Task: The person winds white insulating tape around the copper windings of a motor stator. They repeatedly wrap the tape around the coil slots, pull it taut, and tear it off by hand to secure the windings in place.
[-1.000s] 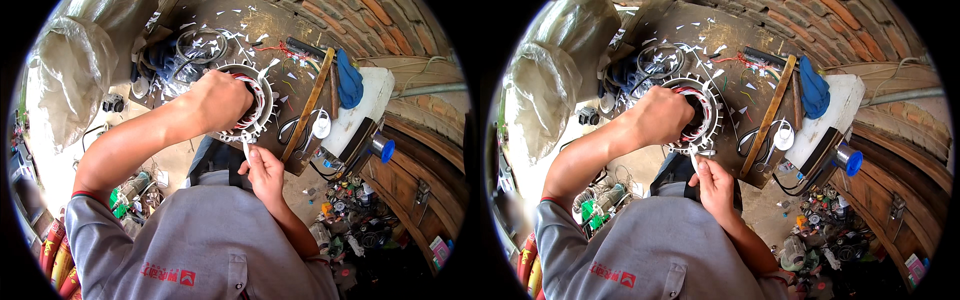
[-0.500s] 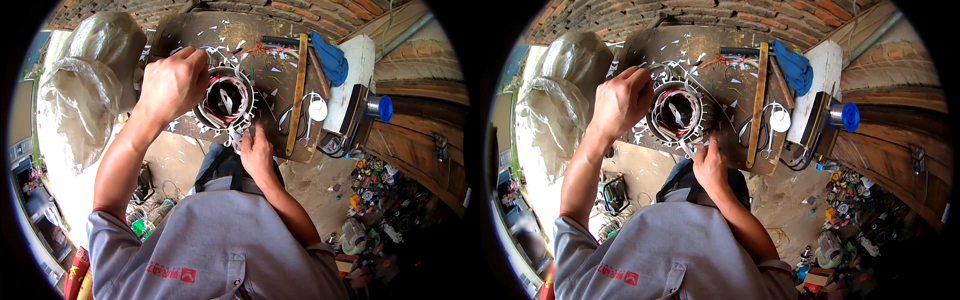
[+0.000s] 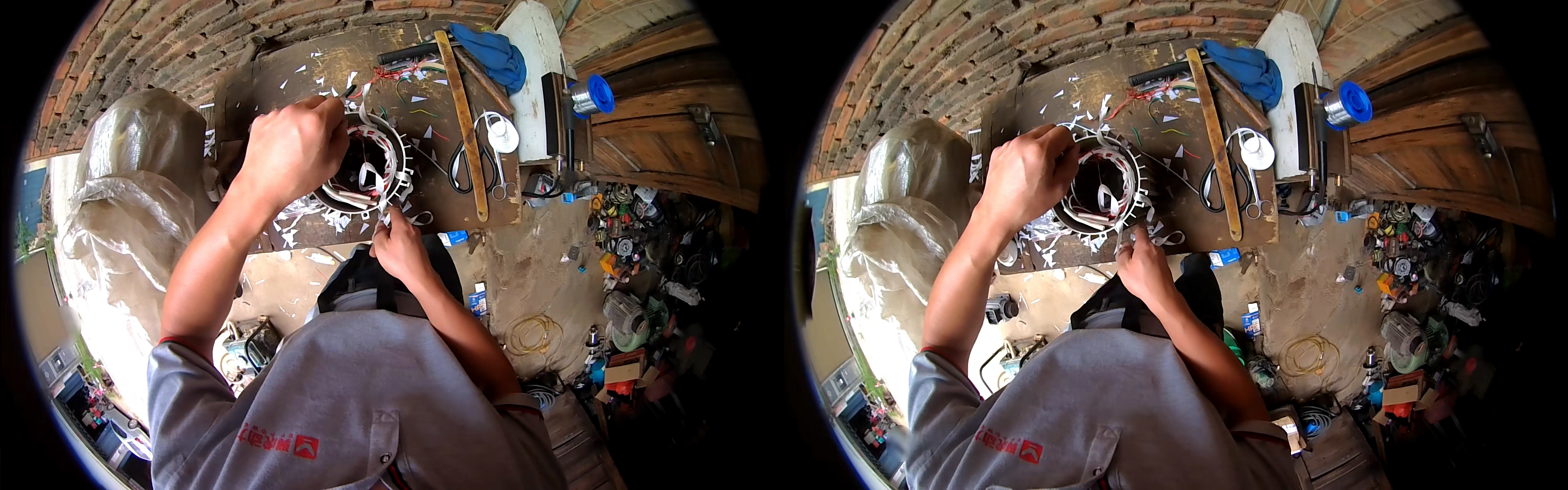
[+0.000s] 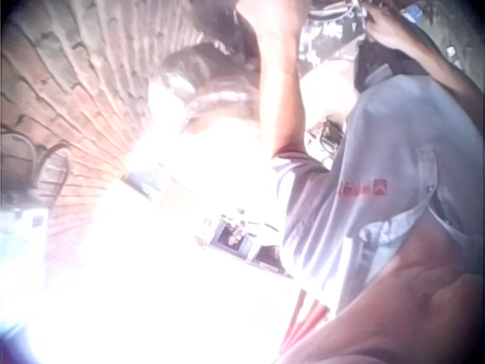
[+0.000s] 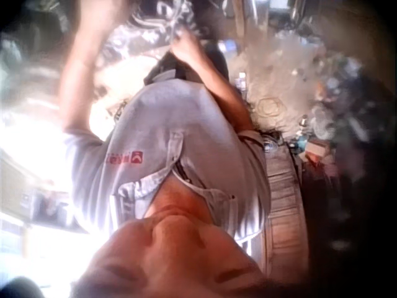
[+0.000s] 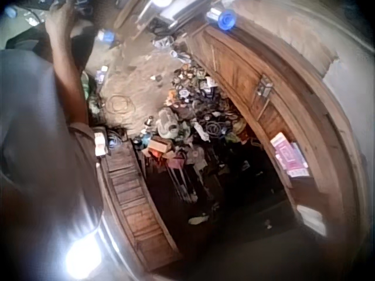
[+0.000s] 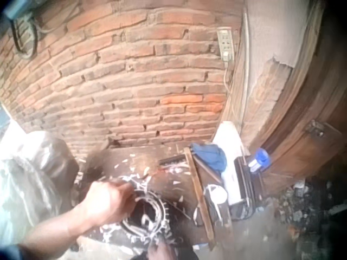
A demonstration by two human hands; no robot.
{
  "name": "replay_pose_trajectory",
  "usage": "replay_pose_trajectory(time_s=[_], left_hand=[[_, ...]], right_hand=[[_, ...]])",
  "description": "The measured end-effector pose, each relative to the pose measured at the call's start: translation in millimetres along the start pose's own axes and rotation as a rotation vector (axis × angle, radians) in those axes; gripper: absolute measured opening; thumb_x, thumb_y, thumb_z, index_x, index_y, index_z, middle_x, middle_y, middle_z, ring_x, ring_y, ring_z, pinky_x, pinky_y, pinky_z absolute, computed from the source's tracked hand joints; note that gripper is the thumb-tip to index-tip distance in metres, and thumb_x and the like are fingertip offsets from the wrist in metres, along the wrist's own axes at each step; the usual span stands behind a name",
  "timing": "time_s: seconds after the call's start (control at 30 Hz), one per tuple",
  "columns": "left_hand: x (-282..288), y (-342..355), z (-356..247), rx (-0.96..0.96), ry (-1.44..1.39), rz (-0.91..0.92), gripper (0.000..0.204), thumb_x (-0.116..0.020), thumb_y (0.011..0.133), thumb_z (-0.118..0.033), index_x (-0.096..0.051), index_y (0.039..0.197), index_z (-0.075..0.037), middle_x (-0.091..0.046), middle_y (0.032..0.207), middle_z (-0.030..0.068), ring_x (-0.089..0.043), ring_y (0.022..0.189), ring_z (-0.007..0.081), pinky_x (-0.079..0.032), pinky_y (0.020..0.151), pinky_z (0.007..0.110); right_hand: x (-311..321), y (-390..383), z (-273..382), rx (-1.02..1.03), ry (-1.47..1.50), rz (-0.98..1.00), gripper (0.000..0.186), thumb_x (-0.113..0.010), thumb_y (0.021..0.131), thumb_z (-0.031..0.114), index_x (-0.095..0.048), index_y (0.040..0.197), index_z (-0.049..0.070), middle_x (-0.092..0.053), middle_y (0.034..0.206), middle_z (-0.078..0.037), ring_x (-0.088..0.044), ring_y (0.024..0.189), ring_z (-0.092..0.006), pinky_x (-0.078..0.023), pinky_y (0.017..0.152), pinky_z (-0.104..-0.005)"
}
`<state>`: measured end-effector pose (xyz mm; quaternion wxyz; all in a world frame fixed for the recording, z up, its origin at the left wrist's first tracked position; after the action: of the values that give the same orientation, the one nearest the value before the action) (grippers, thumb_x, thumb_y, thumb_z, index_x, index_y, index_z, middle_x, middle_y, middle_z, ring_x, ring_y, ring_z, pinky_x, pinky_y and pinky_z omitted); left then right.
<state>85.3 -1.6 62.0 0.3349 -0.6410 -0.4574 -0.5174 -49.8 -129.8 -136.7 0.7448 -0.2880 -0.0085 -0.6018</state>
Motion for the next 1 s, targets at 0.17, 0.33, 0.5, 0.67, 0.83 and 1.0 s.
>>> replay_pose_trajectory(time_s=[0.17, 0.33, 0.5, 0.67, 0.83, 1.0], left_hand=[[-2, 1, -1, -0.065, 0.0, 0.03, 0.018, -0.062, 0.089, -0.018, -0.058, 0.081, -0.002, -0.063, 0.08, 0.016, -0.063, 0.075, 0.0405, -0.05, 0.065, 0.048], [3, 3, 2, -0.091, -0.02, -0.075, 0.012, -0.063, 0.088, -0.014, -0.06, 0.085, -0.003, -0.063, 0.082, 0.0137, -0.064, 0.076, 0.0377, -0.05, 0.064, 0.046], [24, 20, 0, -0.235, -0.112, -0.287, 0.007, -0.065, 0.085, -0.009, -0.064, 0.091, -0.006, -0.062, 0.081, 0.0107, -0.064, 0.074, 0.0341, -0.051, 0.062, 0.042], [59, 44, -33, -0.445, -0.292, -0.378, 0.007, -0.066, 0.086, -0.009, -0.065, 0.09, -0.004, -0.06, 0.078, 0.0113, -0.063, 0.072, 0.0322, -0.05, 0.062, 0.039], [63, 29, -51, -0.53, -0.544, -0.241, 0.017, -0.071, 0.085, -0.012, -0.066, 0.097, -0.001, -0.064, 0.082, 0.0135, -0.067, 0.079, 0.0302, -0.052, 0.066, 0.038], [-22, -5, 4, -0.217, -0.457, 0.306, 0.037, -0.074, 0.084, -0.024, -0.064, 0.113, -0.002, -0.066, 0.106, 0.0155, -0.065, 0.099, 0.0362, -0.052, 0.082, 0.044]], right_hand=[[-4, 5, -8, -0.156, 0.089, -0.038, 0.05, -0.048, 0.093, 0.009, -0.035, 0.139, -0.006, -0.068, 0.07, -0.016, -0.071, 0.062, -0.0259, -0.055, 0.067, -0.0399], [21, 9, -4, -0.144, -0.116, -0.35, 0.07, -0.049, 0.092, 0.008, -0.014, 0.15, -0.01, -0.07, 0.081, -0.02, -0.071, 0.073, -0.0276, -0.055, 0.071, -0.0382], [82, -2, 70, 0.565, -0.024, -0.684, 0.059, -0.053, 0.095, 0.004, -0.03, 0.149, -0.004, -0.067, 0.085, -0.022, -0.067, 0.07, -0.0375, -0.054, 0.064, -0.0416], [108, 0, 150, 0.666, -0.64, -0.414, 0.054, -0.058, 0.087, 0.003, -0.055, 0.139, 0.019, -0.068, 0.087, -0.019, -0.066, 0.065, -0.0402, -0.053, 0.058, -0.0478], [125, -2, 169, 0.474, -1.018, -0.219, 0.02, -0.056, 0.087, 0.01, -0.068, 0.103, 0.006, -0.068, 0.077, -0.018, -0.067, 0.064, -0.0354, -0.052, 0.056, -0.0444], [165, -42, 187, 0.163, 0.109, -0.059, 0.02, -0.058, 0.097, 0.015, -0.065, 0.092, -0.003, -0.071, 0.078, -0.012, -0.07, 0.069, -0.0184, -0.053, 0.059, -0.0319]])
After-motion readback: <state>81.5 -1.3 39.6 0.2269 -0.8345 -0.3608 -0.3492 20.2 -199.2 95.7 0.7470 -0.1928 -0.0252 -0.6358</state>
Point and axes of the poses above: each hand's wrist, its own y-axis towards the middle knuckle, its own x-axis out of the back of the hand, z = x × y, the point moved 5 cm from there along y, towards the middle knuckle
